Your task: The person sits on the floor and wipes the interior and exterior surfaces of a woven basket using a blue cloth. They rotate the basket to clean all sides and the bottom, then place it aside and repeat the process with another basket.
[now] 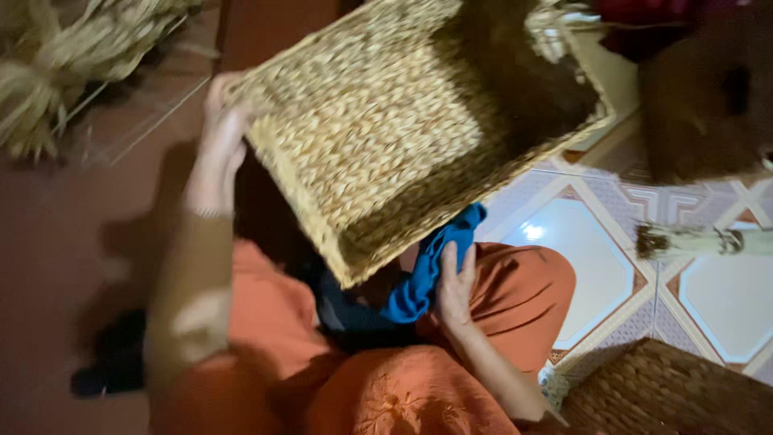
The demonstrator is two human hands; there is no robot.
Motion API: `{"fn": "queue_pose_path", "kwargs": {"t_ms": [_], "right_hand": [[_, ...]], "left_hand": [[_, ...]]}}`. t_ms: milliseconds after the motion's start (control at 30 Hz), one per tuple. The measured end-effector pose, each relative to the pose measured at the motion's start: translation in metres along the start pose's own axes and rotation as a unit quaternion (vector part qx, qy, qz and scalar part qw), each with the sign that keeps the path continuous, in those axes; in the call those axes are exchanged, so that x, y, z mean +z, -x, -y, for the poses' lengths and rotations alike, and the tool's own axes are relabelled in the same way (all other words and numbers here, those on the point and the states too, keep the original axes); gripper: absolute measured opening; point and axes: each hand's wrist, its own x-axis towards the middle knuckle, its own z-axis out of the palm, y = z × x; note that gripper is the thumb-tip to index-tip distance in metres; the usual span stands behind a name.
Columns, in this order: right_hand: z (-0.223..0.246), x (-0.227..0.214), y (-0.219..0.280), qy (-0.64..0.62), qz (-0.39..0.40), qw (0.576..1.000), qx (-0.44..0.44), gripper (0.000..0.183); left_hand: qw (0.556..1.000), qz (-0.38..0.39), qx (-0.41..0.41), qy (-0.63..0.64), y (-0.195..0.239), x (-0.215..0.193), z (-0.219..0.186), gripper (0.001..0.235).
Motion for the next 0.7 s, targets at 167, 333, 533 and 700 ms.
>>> {"fn": "queue_pose_path", "kwargs": {"t_ms": [167,333,533,700], "right_hand": [[0.010,-0.003,0.004,0.003,-0.025,0.999,-0.043,0.039],[0.015,-0.028,-0.055,0.085,-0.054,0.985,-0.141,0.044],[0.036,-0.085,-0.198,0.116,-0.029,0.978,-0.168,0.038],[0.100,-0.134,-0.284,0.253,-0.011,0.916,-0.311,0.030]], "left_hand": [[0.998,0.002,-0.032,0.049,0.060,-0.004,-0.005,0.055],[0.992,-0.090,-0.086,-0.010,0.089,0.022,-0.016,0.060],[0.982,-0.122,-0.147,0.014,0.136,0.104,0.000,0.064],[0.997,0.064,0.033,-0.025,0.170,0.152,0.022,0.063]]}}
